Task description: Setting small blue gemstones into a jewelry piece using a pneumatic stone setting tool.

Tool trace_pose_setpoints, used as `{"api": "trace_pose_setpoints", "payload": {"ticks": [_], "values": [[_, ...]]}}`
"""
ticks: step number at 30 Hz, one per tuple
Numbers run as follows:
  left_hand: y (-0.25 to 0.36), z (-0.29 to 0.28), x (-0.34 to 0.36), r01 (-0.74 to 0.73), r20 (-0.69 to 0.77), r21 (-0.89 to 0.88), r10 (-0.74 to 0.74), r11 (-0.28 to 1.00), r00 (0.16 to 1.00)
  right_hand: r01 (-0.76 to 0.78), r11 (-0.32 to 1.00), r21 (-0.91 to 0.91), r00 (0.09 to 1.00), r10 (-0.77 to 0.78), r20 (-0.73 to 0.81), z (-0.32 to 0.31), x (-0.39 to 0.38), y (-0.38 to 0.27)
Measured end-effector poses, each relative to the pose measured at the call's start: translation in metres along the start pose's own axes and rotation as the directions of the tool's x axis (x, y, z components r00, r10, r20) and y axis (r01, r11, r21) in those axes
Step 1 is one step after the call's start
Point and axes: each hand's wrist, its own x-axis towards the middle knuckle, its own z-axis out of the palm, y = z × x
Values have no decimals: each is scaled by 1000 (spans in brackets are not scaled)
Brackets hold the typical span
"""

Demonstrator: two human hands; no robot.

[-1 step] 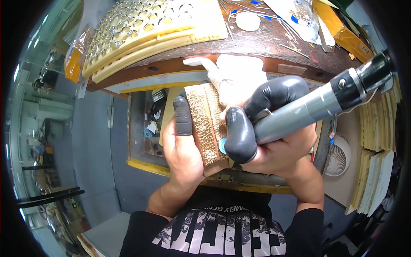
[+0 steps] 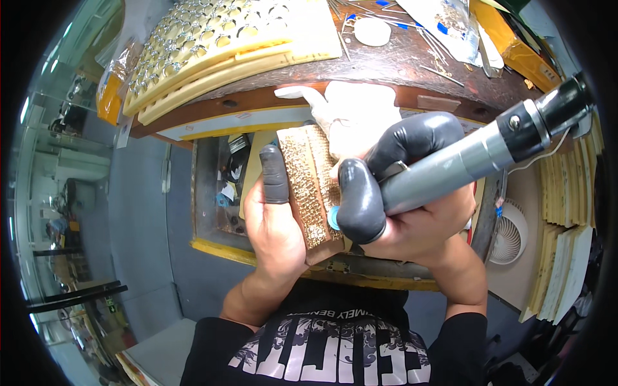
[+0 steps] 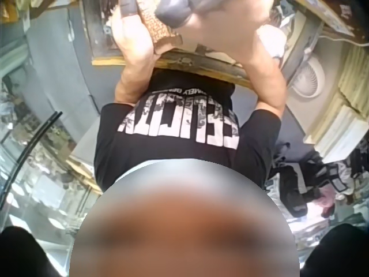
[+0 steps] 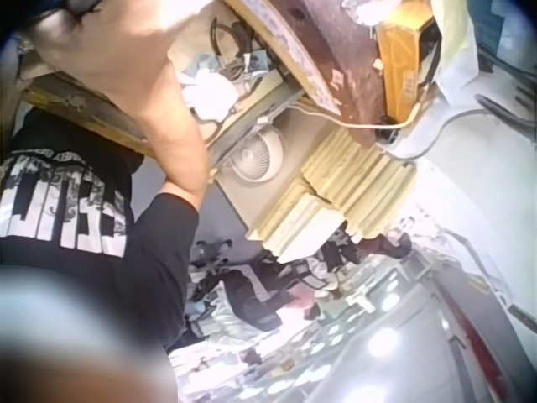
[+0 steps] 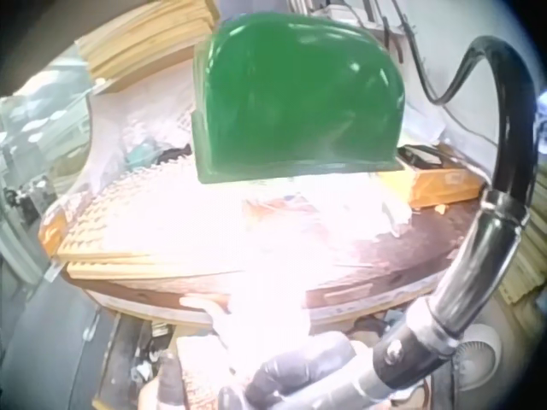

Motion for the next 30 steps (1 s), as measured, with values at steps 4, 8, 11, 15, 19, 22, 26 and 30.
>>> {"api": "trace_pose_setpoints", "payload": {"ticks": [4, 8, 11, 15, 19, 22, 26, 30], "values": [[-1, 0, -1, -39, 22, 5, 39, 999, 999, 28, 1000, 3, 1000, -28, -14, 0, -2, 1], [-1, 2, -1, -10, 7, -24, 10, 1000, 1000, 45, 999, 14, 999, -45, -26, 1, -2, 2], [-1, 2, 0, -8, -22, -29, 7, 1000, 1000, 22, 1000, 7, 999, -22, -24, 1, -4, 0], [2, 3, -1, 10, -7, 2, -10, 1000, 1000, 46, 999, -24, 999, -46, 5, -1, -4, 1], [3, 6, 1, 26, -38, 51, -24, 998, 999, -2, 1000, 21, 1000, 2, 27, 0, -4, 2], [1, 7, 2, 25, -36, -17, -26, 1000, 999, 23, 1000, 9, 999, -23, 36, -1, -2, 1], [2, 9, 2, 12, -37, -33, -13, 999, 999, 3, 1000, 13, 999, -4, 38, 1, -4, 0], [1, 6, 2, 10, -21, -19, -11, 1000, 1000, 25, 1000, -1, 998, -25, 59, 1, -4, 0]]}}
